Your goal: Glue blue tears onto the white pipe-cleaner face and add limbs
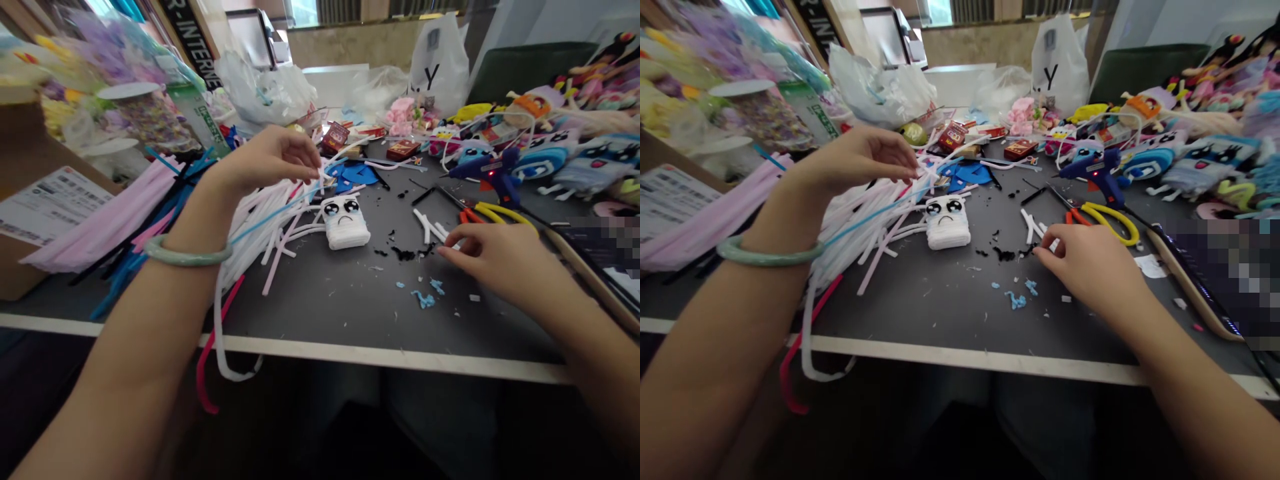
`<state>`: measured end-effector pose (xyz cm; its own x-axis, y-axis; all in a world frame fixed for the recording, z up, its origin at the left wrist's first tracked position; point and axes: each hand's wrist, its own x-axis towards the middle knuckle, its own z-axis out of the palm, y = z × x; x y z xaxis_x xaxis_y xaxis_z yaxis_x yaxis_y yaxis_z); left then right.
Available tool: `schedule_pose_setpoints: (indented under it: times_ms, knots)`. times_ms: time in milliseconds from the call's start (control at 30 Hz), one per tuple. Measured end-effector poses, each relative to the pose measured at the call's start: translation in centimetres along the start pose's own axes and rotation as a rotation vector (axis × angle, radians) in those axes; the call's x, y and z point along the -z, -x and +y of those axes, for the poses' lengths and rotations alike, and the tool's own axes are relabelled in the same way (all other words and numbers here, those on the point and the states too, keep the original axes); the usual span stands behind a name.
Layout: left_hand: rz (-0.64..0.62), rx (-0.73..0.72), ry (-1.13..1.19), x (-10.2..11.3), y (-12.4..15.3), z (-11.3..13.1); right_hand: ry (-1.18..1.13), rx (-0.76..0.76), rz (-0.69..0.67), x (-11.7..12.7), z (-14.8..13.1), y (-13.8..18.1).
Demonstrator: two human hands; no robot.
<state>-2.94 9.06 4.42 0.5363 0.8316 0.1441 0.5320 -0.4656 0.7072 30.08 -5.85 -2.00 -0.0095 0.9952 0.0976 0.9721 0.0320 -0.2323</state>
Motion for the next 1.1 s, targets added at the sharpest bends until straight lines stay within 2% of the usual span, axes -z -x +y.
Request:
schedule_pose_setpoints:
  times_ms: [100, 200, 400, 600, 967, 1100]
  knots:
    - [-0.125, -0.028, 0.019, -1.4, 0.2, 1.6, 0.009, -0.017, -0.003, -0.1, 0.0, 0.0]
    - [-0.224, -0.119, 0.053, -3.1, 0.4, 2.8, 0.007, -0.001, 0.013, -0.1, 0.0, 0.0]
    - [-0.384, -0.248, 0.133, -6.1, 0.8, 4.1, 0.0, -0.003, -0.006, 0.1, -0.2, 0.1]
    - [-0.424, -0.268, 0.064, -7.0, 1.3, 4.9, 0.0, 0.012, 0.008, 0.0, -0.1, 0.2]
    - [-0.496, -0.321, 0.004, -8.6, 1.2, 4.8, 0.002, 0.015, -0.006, -0.1, 0.0, 0.1]
    - [-0.461, -0.338, 0.012, -8.7, 1.5, 5.2, 0.006, 0.016, 0.001, 0.0, -0.1, 0.2]
